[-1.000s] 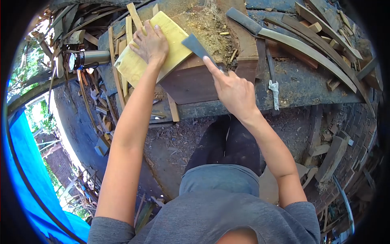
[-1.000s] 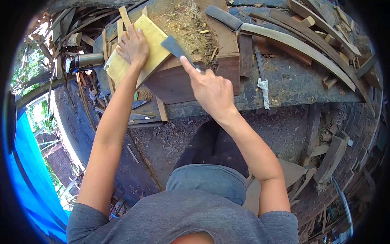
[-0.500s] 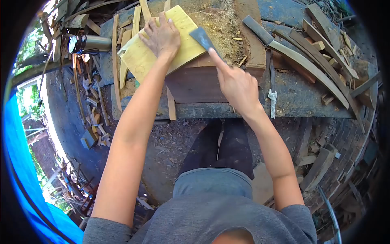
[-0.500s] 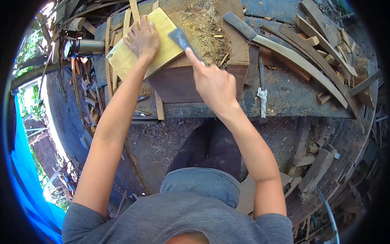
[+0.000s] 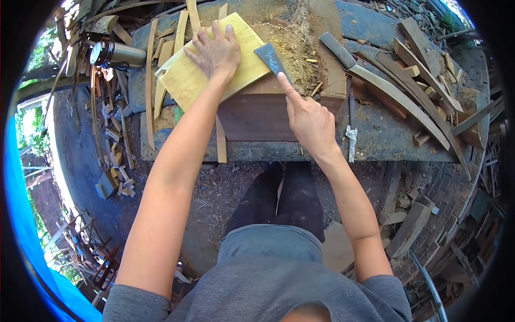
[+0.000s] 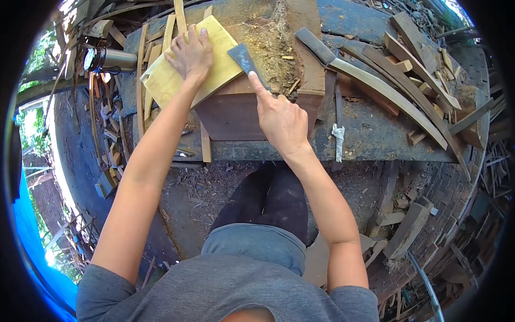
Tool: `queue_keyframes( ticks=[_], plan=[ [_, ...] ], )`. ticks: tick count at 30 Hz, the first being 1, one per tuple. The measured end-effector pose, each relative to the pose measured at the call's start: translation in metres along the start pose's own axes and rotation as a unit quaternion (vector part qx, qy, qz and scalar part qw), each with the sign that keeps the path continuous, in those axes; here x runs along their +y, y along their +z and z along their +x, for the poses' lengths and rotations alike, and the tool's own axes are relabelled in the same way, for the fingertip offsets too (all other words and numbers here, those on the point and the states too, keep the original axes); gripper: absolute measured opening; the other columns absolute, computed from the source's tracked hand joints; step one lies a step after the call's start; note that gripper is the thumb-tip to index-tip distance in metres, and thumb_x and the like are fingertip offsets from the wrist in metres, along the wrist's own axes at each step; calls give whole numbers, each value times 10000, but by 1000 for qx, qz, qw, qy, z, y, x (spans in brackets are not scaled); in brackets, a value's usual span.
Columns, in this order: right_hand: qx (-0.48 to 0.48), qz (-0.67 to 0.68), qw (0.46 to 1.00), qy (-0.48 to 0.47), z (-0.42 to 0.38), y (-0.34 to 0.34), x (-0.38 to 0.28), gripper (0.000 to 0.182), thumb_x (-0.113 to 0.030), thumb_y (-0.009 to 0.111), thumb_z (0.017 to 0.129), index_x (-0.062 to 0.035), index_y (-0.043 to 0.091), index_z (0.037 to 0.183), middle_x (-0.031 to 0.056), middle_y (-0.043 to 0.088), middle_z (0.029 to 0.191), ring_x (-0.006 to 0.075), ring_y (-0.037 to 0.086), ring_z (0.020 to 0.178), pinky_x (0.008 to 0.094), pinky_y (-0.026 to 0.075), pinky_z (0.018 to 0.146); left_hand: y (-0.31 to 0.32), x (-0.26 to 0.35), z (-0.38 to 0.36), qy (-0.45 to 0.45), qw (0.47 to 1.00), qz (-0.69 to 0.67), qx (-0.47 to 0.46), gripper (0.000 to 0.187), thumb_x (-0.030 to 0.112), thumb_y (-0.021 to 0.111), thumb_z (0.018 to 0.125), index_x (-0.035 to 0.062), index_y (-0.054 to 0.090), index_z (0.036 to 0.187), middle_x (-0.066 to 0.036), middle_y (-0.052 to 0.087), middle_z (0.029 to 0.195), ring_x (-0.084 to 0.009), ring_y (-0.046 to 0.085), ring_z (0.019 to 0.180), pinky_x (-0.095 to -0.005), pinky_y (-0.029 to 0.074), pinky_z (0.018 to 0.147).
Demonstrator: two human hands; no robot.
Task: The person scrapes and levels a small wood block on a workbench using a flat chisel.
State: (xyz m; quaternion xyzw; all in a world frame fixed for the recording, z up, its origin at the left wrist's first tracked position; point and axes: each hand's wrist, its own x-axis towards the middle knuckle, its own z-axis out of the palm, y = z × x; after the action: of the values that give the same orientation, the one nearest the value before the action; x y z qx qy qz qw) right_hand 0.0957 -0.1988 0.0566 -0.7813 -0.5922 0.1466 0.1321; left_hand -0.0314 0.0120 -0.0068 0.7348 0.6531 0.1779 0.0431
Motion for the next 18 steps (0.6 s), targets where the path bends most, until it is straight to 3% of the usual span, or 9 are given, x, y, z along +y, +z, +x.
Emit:
queue_keyframes(
  ticks=[4,10,16,18],
  plan=[
    [-24,-6,1000,17,-3,-1,0,508,-270,520,996,-381,433,1484,178,668,697,371,677,602,491,551,551,0,-2,9,27,1000,4,-9,610,553,271,1030,186,432,1490,-160,407,1516,-325,264,1457,-614,73,1182],
    [34,51,998,-4,1,6,2,502,-250,512,993,-377,447,1475,182,672,698,366,675,585,476,546,520,-3,1,1,25,999,8,-20,595,543,289,1028,182,432,1479,-156,394,1515,-327,262,1454,-623,60,1191],
    [-20,78,997,19,-13,5,9,478,-266,501,991,-338,468,1462,177,675,681,381,688,631,504,552,565,-1,-3,-1,15,1000,8,-22,613,571,272,1025,185,440,1471,-151,397,1515,-329,256,1457,-611,56,1192],
    [36,106,994,-15,17,11,5,466,-273,477,996,-319,473,1460,181,674,682,390,692,656,507,561,599,-8,0,2,14,999,-2,-44,648,601,263,1017,188,422,1489,-153,384,1526,-323,235,1472,-608,37,1198]
  ],
)
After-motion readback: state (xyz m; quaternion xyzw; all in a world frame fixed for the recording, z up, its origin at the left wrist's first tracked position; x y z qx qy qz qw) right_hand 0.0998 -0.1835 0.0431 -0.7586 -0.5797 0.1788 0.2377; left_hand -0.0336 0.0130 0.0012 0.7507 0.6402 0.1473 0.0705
